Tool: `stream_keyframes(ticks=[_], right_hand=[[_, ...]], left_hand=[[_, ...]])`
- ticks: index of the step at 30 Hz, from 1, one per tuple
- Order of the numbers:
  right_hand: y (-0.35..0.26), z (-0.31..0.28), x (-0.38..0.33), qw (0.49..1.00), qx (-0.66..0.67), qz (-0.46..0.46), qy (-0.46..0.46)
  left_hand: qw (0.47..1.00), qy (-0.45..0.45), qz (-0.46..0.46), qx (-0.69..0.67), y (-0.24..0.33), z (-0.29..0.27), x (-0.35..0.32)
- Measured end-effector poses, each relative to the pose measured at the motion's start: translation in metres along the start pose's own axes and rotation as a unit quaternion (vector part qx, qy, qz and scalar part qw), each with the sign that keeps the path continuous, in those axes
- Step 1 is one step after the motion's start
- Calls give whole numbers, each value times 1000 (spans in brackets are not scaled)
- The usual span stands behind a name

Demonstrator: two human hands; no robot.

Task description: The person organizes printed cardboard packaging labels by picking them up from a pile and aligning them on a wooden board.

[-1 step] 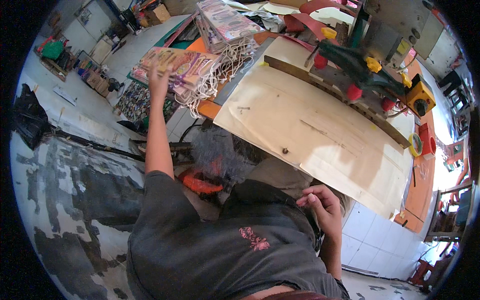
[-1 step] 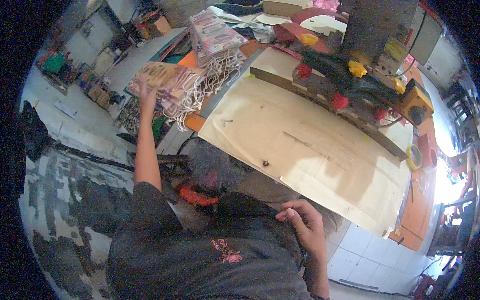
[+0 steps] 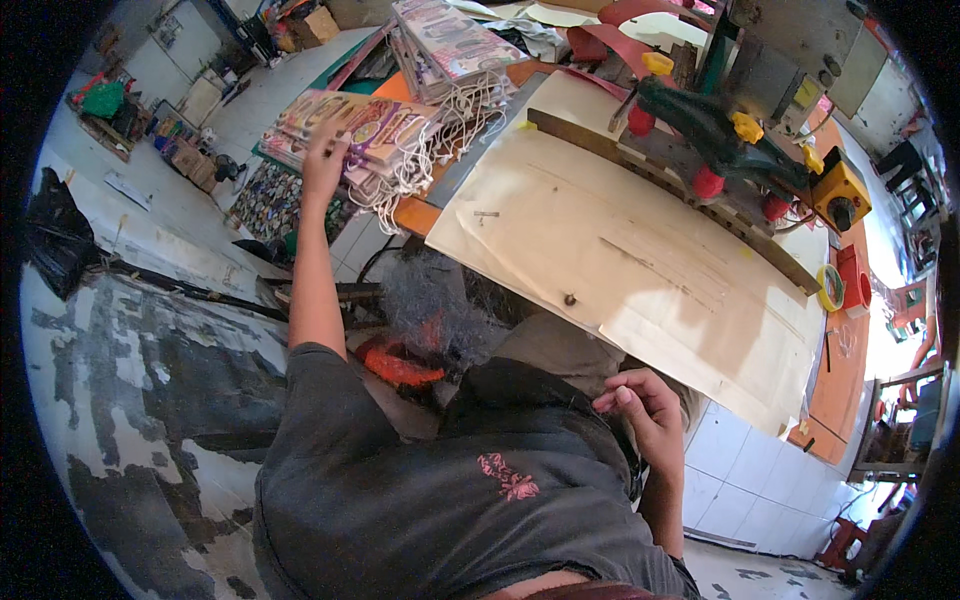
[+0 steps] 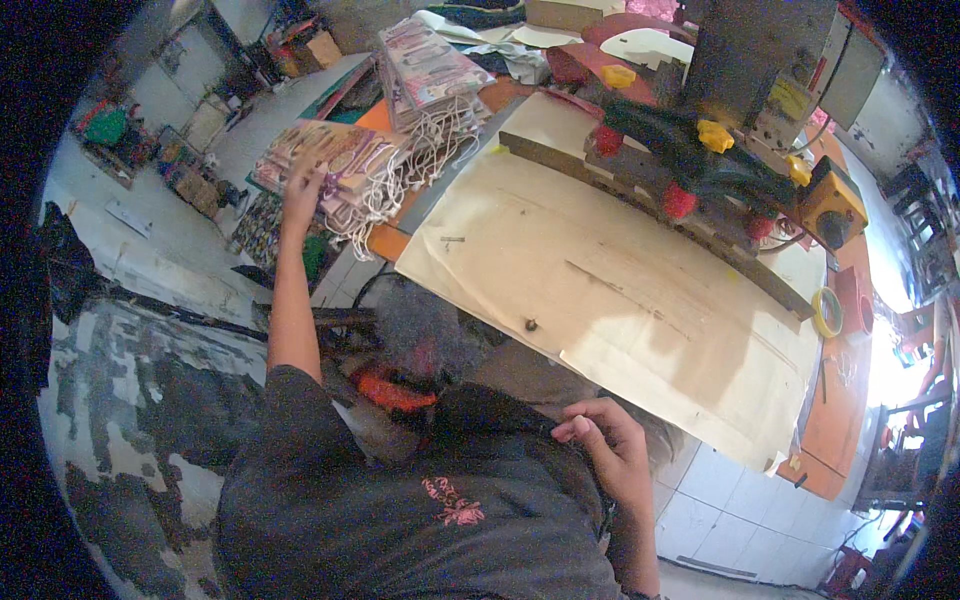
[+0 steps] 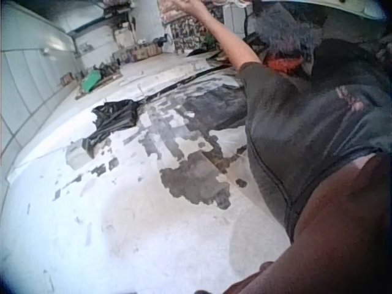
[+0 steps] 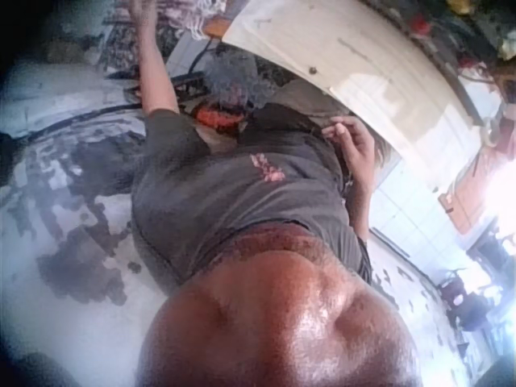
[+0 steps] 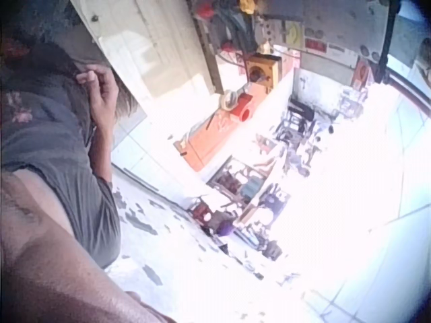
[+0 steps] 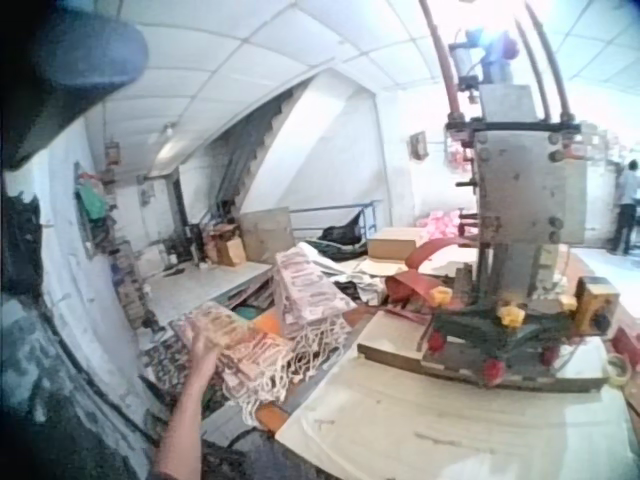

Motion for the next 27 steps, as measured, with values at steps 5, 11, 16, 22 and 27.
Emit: stream_keyframes(ticks=[5, 11, 16, 22, 27], right_hand=[[6, -6, 1, 1000, 3, -9, -2], [14, -2, 3, 1000, 13, 17, -15], [20, 3, 9, 999, 1, 20, -30], [24, -3, 9, 999, -9, 14, -29], [25, -8, 11, 999, -21, 18, -17]], left_hand=[[979, -151, -67, -117, 18, 14, -12], [992, -113, -56, -34, 14, 15, -19], [983, -134, -90, -83, 29, 19, -14], [974, -212, -80, -3, 16, 1, 7], [990, -117, 50, -62, 100, 6, 47]])
Point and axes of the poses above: each hand's wrist, its own x-axis towards the middle knuckle, its own z-axis out of the palm, y = z × x, the point moved 4 cm from there along x, towards the middle knuckle, and after that the axes turned 14 degrees about z, right-handed, at the moved point
